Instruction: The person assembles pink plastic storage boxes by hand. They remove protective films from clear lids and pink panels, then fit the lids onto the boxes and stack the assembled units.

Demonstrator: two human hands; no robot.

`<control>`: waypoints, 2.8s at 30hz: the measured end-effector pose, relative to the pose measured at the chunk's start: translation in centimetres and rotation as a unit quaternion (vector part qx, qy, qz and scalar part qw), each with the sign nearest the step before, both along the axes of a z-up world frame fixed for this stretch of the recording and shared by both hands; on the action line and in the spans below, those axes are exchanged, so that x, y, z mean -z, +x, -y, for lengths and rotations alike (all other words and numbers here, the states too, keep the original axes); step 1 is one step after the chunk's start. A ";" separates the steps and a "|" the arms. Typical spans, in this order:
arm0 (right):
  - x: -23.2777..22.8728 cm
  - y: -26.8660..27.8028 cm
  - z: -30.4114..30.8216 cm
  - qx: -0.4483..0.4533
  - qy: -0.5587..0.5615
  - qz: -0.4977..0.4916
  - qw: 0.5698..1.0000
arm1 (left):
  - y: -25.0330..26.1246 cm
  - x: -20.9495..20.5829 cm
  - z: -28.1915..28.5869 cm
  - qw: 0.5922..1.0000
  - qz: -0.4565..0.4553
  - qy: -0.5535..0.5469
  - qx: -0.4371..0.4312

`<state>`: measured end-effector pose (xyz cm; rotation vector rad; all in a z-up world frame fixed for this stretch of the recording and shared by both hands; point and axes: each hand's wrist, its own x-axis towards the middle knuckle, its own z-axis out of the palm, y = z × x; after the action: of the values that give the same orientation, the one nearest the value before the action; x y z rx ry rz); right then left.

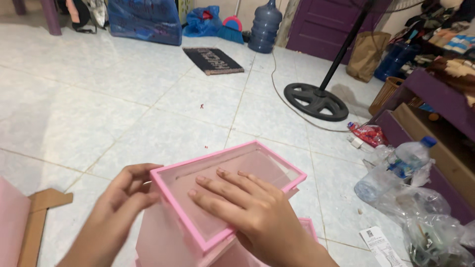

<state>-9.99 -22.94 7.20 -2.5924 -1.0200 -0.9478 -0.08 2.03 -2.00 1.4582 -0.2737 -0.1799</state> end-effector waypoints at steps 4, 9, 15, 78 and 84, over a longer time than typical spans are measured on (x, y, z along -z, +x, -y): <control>0.5 -0.7 -0.2 -0.007 -0.011 0.003 1.000 | -0.9 0.9 -1.4 0.999 0.035 -0.003 0.027; 0.7 -1.0 -0.1 -0.021 0.042 -0.013 0.999 | -2.4 1.2 -2.2 0.994 0.069 0.041 0.071; 1.0 -1.0 -0.4 0.017 0.044 -0.093 0.995 | -3.1 1.3 -1.3 0.999 0.029 0.028 0.008; 2.3 0.8 8.7 0.125 0.647 -0.201 0.725 | -5.4 -7.9 -1.0 0.884 0.385 0.210 -0.162; 2.9 0.7 12.0 0.142 0.689 -0.099 0.704 | -4.3 -9.4 -3.3 0.905 0.321 0.034 -0.276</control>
<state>-9.26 -34.89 4.34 -1.4227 0.2538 -0.8838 -4.42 5.29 7.42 1.5749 -0.3716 0.7734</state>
